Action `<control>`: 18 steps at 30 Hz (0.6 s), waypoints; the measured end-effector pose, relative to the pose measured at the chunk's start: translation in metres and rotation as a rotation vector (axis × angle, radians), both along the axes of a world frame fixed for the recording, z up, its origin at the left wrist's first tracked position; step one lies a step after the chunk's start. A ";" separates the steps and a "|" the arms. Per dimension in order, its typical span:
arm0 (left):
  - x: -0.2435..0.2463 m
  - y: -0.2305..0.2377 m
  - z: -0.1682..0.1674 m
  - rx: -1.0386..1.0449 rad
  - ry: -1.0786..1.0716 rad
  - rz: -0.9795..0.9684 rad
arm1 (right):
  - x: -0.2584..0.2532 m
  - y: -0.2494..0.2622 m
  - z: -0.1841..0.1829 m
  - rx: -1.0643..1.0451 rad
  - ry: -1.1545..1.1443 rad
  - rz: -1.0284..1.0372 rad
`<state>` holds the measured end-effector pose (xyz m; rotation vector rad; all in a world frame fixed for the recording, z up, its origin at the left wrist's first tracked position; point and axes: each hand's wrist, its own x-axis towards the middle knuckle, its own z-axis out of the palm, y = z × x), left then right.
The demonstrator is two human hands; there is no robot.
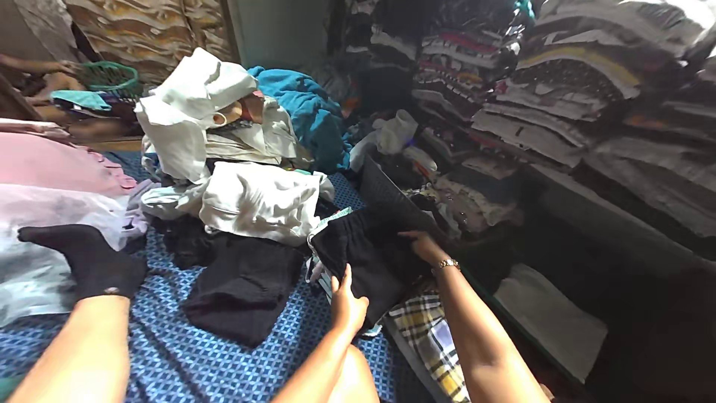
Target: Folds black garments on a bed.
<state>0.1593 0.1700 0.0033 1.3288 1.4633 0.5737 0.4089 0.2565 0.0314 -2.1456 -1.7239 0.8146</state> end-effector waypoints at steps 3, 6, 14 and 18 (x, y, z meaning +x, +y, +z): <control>0.005 -0.006 -0.005 0.483 0.086 0.149 | -0.032 0.003 0.020 0.214 -0.263 -0.019; 0.007 0.026 -0.005 0.930 0.275 0.046 | -0.048 0.018 0.006 0.545 -0.329 0.115; 0.009 0.133 0.005 0.365 0.613 -0.417 | -0.064 0.085 -0.040 0.266 -0.155 0.134; 0.010 0.154 -0.005 0.306 0.597 -0.432 | -0.067 0.106 -0.050 0.191 -0.130 0.098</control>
